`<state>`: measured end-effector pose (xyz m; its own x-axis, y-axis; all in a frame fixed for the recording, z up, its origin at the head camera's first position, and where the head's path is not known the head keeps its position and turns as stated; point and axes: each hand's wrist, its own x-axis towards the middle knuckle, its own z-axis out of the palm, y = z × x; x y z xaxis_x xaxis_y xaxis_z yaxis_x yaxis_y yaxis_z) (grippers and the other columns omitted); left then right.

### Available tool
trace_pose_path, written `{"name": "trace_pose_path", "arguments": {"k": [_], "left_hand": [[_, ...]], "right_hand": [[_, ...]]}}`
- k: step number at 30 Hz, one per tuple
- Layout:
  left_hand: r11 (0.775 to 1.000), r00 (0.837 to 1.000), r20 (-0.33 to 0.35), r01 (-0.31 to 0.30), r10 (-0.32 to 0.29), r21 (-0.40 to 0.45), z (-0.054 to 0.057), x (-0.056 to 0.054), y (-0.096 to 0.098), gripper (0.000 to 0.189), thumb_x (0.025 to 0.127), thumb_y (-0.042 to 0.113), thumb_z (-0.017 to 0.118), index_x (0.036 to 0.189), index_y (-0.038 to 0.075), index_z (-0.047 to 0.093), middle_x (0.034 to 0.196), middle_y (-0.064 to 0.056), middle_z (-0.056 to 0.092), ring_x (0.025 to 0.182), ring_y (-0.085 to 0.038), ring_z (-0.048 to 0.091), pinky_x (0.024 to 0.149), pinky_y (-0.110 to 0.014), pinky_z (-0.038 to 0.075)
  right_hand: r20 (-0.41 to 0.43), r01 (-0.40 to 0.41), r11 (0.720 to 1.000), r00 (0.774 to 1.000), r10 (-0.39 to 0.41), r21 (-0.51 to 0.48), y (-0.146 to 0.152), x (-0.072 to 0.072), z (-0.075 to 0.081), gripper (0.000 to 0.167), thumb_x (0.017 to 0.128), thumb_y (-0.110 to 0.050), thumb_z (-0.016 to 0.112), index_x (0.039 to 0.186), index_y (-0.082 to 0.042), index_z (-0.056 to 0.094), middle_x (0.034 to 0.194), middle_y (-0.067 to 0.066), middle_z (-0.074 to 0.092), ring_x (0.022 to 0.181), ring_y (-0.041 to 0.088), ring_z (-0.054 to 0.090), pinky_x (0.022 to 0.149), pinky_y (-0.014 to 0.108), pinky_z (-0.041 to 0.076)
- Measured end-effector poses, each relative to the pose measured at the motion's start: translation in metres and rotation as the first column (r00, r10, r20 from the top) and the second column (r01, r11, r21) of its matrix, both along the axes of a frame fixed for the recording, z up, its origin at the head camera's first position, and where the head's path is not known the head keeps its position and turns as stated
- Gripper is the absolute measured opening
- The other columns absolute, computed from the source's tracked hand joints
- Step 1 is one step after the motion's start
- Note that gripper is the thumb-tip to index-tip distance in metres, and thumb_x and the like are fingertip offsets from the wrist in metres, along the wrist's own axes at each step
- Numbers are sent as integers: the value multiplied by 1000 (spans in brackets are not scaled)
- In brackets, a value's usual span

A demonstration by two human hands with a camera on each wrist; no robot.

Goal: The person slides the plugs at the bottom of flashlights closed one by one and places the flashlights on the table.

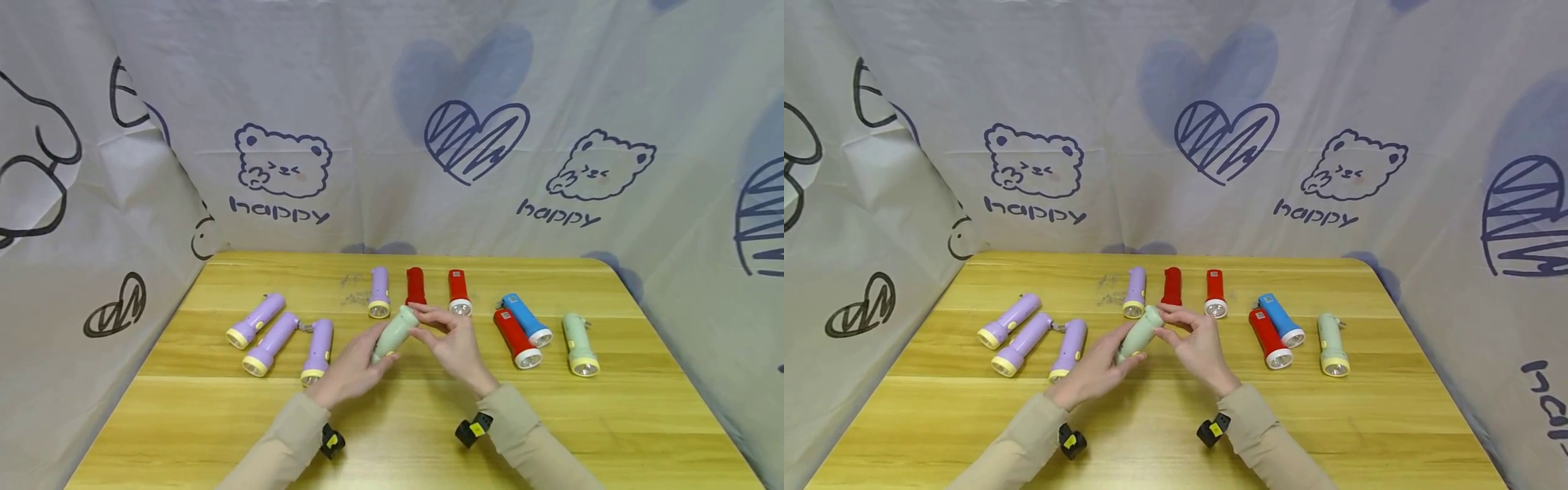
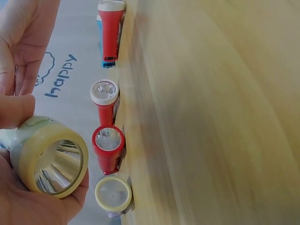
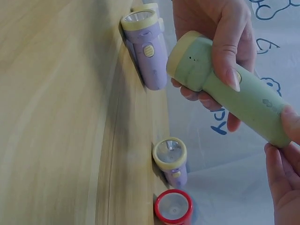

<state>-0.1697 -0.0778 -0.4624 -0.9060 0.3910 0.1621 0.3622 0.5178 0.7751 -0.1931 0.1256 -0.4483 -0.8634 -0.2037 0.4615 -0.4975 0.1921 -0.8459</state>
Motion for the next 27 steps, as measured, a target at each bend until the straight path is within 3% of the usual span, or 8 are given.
{"name": "trace_pose_path", "arguments": {"k": [7,13,17,23,27], "left_hand": [[1000,1000,10,3,-3,-21,-1,-1,-1,57,98,20,64,151,12,43,124,-11,65,104,-22,62,90,-44,52],[1000,1000,19,25,-25,-14,-2,-3,0,55,98,22,64,149,12,46,121,-9,66,103,-20,62,89,-42,52],[998,995,77,60,-60,5,1,-2,-2,54,99,23,64,149,13,46,122,-8,65,104,-19,61,90,-41,51],[990,971,197,133,-138,39,8,-3,-6,61,98,27,64,153,15,41,122,-11,63,97,-19,60,82,-36,52],[979,945,255,193,-203,64,12,-5,-10,69,93,24,69,154,14,39,123,-12,63,99,-19,60,84,-35,52]], "right_hand": [[54,0,999,999,2,-39,0,0,-5,19,82,1,79,101,3,75,122,21,72,113,32,70,95,43,58],[108,9,992,994,5,-126,0,-2,-10,21,83,4,77,103,6,73,122,23,71,108,12,72,90,26,60],[140,-21,986,989,44,-165,2,-4,-10,24,82,9,75,105,11,70,123,28,69,106,2,70,94,22,58],[213,-74,970,969,125,-230,8,-8,-9,30,82,15,72,110,19,63,127,38,62,103,1,70,91,21,58],[255,-108,958,950,178,-265,13,-12,-9,32,83,15,70,113,21,60,127,28,67,104,3,71,91,21,58]]}}
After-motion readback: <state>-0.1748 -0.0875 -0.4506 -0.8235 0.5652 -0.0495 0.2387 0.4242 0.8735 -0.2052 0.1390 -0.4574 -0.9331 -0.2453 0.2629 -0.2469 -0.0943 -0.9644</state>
